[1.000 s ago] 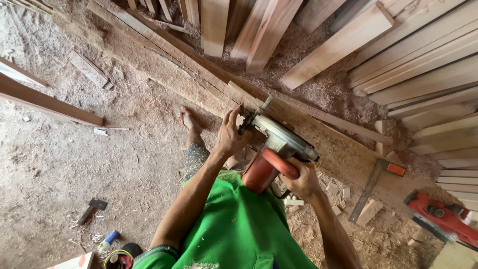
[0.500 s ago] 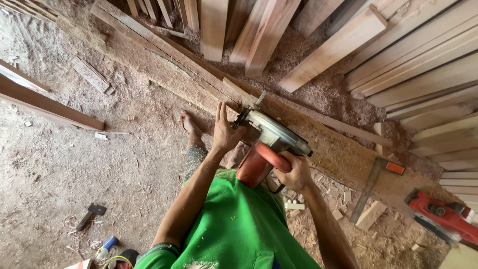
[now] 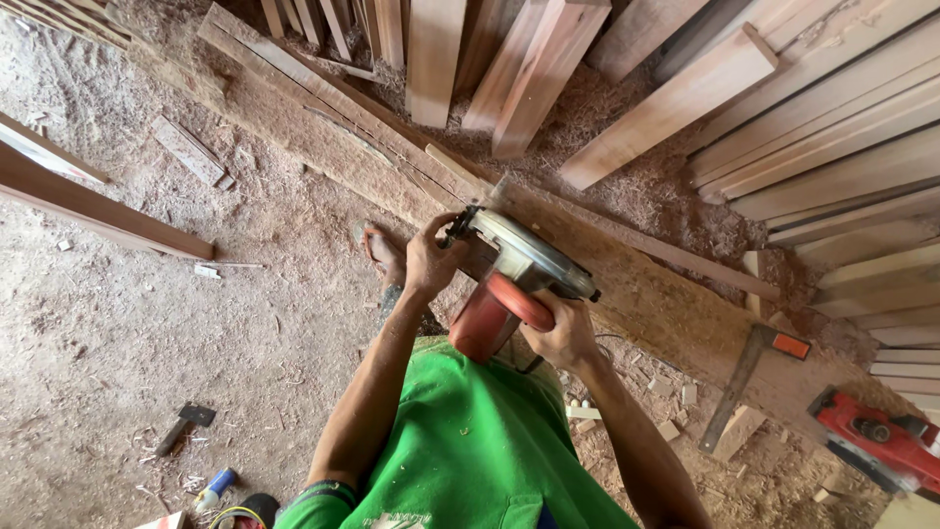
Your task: The person cuts wooden planks and strips with a handheld circular saw on a low support in a sawmill workshop. They reposition boards, measure a strip with a metal ruler, and make repeated crosscuts, producing cut pieces that fall onto the sawdust-covered ground.
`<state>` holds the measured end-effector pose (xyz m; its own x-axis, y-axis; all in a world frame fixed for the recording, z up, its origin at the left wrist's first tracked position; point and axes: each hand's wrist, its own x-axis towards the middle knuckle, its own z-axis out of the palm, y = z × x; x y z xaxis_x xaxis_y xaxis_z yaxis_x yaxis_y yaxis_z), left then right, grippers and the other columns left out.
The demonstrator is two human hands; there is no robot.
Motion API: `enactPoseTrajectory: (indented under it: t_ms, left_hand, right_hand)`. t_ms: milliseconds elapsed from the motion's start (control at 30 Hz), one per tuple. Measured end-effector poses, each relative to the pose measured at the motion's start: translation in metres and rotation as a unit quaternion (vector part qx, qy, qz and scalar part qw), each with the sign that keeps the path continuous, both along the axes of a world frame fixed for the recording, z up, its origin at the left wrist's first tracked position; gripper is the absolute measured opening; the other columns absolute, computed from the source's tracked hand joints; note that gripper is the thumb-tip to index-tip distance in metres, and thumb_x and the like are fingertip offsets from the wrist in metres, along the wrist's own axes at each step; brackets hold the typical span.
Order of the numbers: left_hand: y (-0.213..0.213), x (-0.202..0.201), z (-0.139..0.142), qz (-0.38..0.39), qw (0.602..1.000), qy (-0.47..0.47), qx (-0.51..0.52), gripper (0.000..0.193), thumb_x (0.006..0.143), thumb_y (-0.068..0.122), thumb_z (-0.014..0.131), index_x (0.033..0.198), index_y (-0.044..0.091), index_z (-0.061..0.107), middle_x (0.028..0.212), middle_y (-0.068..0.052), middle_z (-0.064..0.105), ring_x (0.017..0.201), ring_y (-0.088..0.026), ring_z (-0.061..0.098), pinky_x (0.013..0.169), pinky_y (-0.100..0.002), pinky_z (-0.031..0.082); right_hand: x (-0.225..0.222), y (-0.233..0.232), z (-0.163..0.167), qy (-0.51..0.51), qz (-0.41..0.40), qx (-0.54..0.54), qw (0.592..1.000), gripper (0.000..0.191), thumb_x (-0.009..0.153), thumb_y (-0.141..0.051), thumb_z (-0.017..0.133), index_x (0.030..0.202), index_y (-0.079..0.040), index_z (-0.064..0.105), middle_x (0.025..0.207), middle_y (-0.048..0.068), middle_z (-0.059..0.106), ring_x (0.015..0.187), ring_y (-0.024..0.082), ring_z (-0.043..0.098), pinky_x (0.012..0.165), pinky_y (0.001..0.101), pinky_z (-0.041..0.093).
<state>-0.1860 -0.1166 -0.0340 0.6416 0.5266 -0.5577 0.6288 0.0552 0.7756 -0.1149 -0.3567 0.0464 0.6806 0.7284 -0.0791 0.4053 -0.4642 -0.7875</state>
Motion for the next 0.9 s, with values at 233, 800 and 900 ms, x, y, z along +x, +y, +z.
enactPoseTrajectory:
  t_ms: [233,800,900]
  left_hand:
    - [0.042,-0.001,-0.005,0.015,0.999,-0.05,0.003,0.064,0.083,0.013,0.07,0.145,0.013,0.054,0.096,-0.01,0.079,0.078,-0.011,0.076,0.066,-0.028,0.061]
    - [0.125,-0.004,-0.028,0.04,0.998,-0.027,-0.028,0.067,0.081,0.017,0.071,0.146,0.019,0.053,0.103,-0.017,0.079,0.086,-0.02,0.077,0.074,-0.037,0.062]
    - [0.14,-0.003,-0.028,0.011,0.999,0.016,0.035,0.067,0.082,0.016,0.072,0.147,0.019,0.054,0.105,-0.019,0.079,0.087,-0.022,0.077,0.077,-0.035,0.061]
  right_hand:
    - [0.0,0.045,-0.002,-0.01,0.008,0.022,1.0,0.017,0.08,-0.012,0.076,0.094,-0.006,0.067,0.073,0.016,0.07,0.066,0.034,0.072,0.06,0.0423,0.056]
    - [0.001,0.13,-0.011,-0.026,0.022,0.057,0.998,0.016,0.08,-0.01,0.078,0.093,-0.005,0.069,0.074,0.015,0.071,0.066,0.033,0.072,0.06,0.0406,0.057]
    - [0.001,0.144,-0.012,-0.029,0.023,0.061,0.997,0.017,0.079,-0.01,0.078,0.093,-0.005,0.069,0.074,0.014,0.071,0.065,0.033,0.072,0.059,0.0407,0.057]
